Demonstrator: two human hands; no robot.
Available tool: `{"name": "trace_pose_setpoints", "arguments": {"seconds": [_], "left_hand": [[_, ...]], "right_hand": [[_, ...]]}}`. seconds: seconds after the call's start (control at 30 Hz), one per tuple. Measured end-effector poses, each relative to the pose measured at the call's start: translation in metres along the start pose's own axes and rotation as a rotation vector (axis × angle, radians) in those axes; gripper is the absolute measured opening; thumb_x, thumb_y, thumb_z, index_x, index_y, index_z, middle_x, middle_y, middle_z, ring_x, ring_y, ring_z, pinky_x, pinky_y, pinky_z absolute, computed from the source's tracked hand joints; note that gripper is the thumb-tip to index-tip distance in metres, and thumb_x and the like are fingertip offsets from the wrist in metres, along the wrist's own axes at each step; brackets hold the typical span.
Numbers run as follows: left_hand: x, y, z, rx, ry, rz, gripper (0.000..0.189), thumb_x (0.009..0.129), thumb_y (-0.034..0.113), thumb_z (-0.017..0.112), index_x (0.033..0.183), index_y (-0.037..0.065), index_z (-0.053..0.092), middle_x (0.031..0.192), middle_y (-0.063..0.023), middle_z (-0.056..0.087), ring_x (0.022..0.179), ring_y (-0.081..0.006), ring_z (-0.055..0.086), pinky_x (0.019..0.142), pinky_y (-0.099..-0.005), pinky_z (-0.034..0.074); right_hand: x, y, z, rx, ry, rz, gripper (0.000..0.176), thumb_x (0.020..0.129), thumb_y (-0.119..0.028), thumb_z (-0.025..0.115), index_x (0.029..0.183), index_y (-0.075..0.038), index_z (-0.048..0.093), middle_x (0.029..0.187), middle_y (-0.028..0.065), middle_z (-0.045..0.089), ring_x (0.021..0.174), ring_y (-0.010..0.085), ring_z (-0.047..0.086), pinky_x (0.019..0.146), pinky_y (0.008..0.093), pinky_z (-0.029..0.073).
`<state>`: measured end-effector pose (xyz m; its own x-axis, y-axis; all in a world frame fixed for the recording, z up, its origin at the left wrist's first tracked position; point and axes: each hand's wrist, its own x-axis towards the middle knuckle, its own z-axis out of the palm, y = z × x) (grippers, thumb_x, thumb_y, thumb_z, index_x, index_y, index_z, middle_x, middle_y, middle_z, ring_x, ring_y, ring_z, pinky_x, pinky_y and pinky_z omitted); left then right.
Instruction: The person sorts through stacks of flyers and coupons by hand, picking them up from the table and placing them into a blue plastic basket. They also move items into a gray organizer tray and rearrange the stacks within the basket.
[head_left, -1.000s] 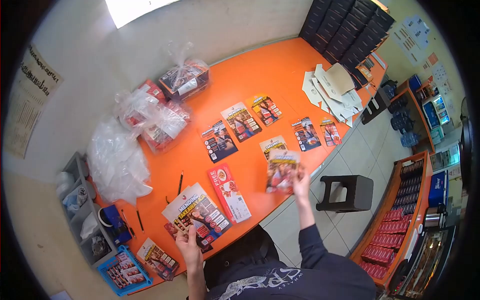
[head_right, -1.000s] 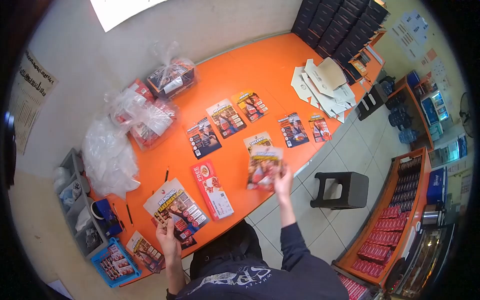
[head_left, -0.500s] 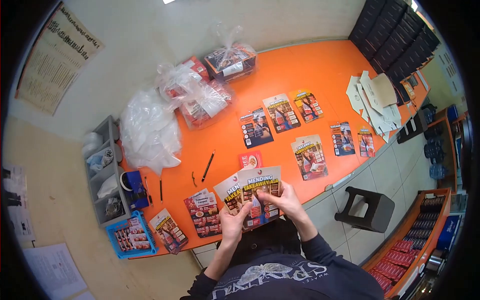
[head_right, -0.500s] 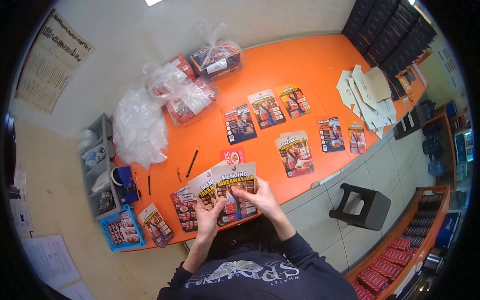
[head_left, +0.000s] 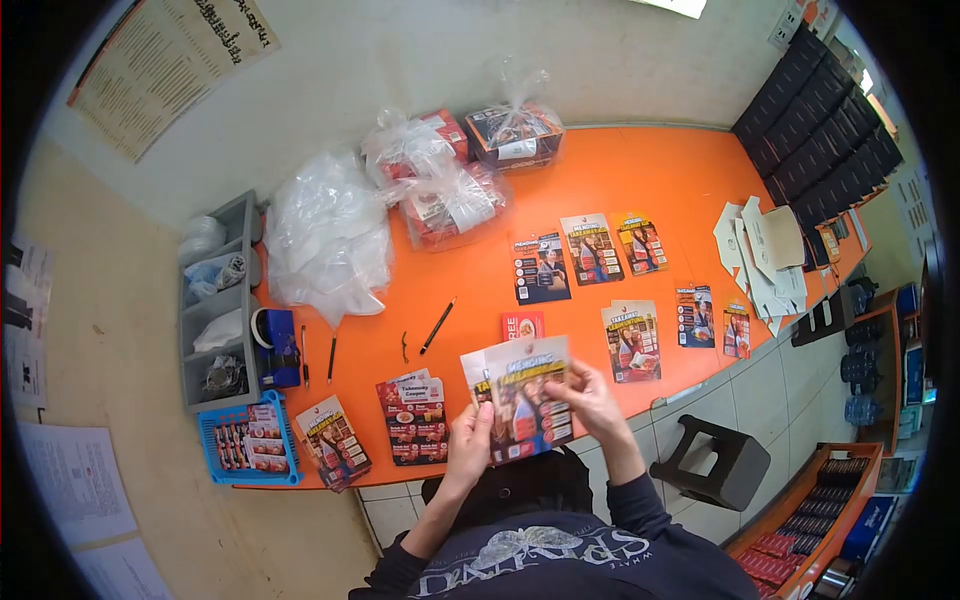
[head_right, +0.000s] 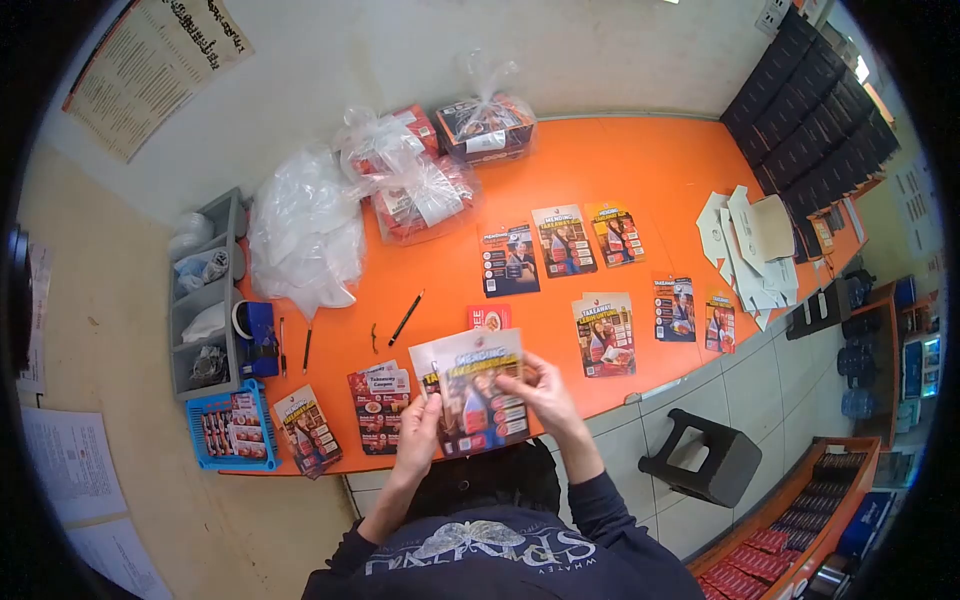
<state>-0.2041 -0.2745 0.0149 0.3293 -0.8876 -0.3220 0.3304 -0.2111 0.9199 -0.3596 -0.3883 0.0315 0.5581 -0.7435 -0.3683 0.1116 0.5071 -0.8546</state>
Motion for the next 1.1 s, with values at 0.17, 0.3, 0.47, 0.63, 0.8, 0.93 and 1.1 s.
{"name": "trace_pose_setpoints", "arguments": {"seconds": [0.17, 0.3, 0.47, 0.63, 0.8, 0.93, 1.1], "left_hand": [[-0.003, -0.004, -0.005, 0.308, -0.049, 0.026, 0.038, 0.093, 0.029, 0.035, 0.112, -0.002, 0.049, 0.097, -0.0136, 0.059, 0.091, -0.0178, 0.055, 0.08, -0.0304, 0.043], [0.008, 0.003, -0.009, 0.573, -0.017, 0.07, 0.043, 0.087, 0.027, 0.046, 0.121, 0.0, 0.04, 0.116, -0.0194, 0.047, 0.108, -0.0272, 0.047, 0.089, -0.0366, 0.038], [0.052, -0.034, 0.03, 1.131, 0.023, 0.258, 0.071, 0.076, 0.031, 0.061, 0.131, 0.007, 0.024, 0.132, -0.0269, 0.022, 0.119, -0.0412, 0.028, 0.094, -0.0484, 0.028], [0.101, -0.077, 0.066, 1.282, 0.224, 0.241, 0.089, 0.065, 0.031, 0.069, 0.135, 0.013, 0.017, 0.134, -0.0264, 0.016, 0.118, -0.0438, 0.025, 0.085, -0.0561, 0.03], [0.104, -0.088, 0.071, 1.246, 0.314, 0.15, 0.094, 0.06, 0.026, 0.072, 0.135, 0.015, 0.017, 0.134, -0.0249, 0.018, 0.114, -0.0399, 0.029, 0.081, -0.0519, 0.032], [0.102, -0.077, 0.057, 1.203, 0.363, 0.062, 0.096, 0.059, 0.024, 0.073, 0.135, 0.015, 0.015, 0.133, -0.0248, 0.017, 0.113, -0.0402, 0.029, 0.081, -0.0535, 0.031], [0.097, -0.077, 0.028, 1.163, 0.455, 0.032, 0.097, 0.059, 0.025, 0.074, 0.135, 0.014, 0.015, 0.134, -0.0249, 0.015, 0.112, -0.041, 0.028, 0.081, -0.0553, 0.03]], "right_hand": [[-0.012, 0.019, -0.005, -0.051, 0.121, -0.207, 0.041, 0.08, -0.004, 0.059, 0.117, 0.002, 0.043, 0.102, 0.0101, 0.059, 0.096, 0.0148, 0.055, 0.083, 0.0278, 0.045], [-0.023, -0.001, -0.035, -1.047, 0.534, -0.4, 0.035, 0.075, 0.002, 0.052, 0.109, -0.002, 0.048, 0.097, 0.017, 0.058, 0.084, 0.0279, 0.059, 0.069, 0.0359, 0.048], [0.003, 0.049, -0.058, -1.443, 0.538, -0.127, 0.039, 0.072, -0.001, 0.049, 0.111, -0.005, 0.046, 0.086, 0.0183, 0.059, 0.079, 0.0389, 0.055, 0.068, 0.0416, 0.045], [-0.002, 0.045, -0.07, -1.201, 0.695, -0.174, 0.043, 0.071, -0.001, 0.046, 0.113, -0.007, 0.044, 0.099, 0.0198, 0.056, 0.082, 0.037, 0.056, 0.066, 0.044, 0.045], [0.017, 0.072, -0.117, -0.261, 0.381, -0.235, 0.057, 0.072, 0.009, 0.053, 0.124, 0.001, 0.031, 0.098, 0.008, 0.058, 0.091, 0.0148, 0.056, 0.075, 0.0267, 0.045], [0.043, 0.084, -0.111, -0.353, 0.369, -0.133, 0.059, 0.07, 0.006, 0.055, 0.124, 0.001, 0.032, 0.101, 0.0119, 0.058, 0.09, 0.0197, 0.058, 0.077, 0.0287, 0.045], [0.066, 0.09, -0.092, -0.762, 0.438, -0.187, 0.051, 0.07, 0.0, 0.057, 0.118, 0.003, 0.04, 0.103, 0.0205, 0.057, 0.094, 0.0301, 0.057, 0.08, 0.0337, 0.044]]}}
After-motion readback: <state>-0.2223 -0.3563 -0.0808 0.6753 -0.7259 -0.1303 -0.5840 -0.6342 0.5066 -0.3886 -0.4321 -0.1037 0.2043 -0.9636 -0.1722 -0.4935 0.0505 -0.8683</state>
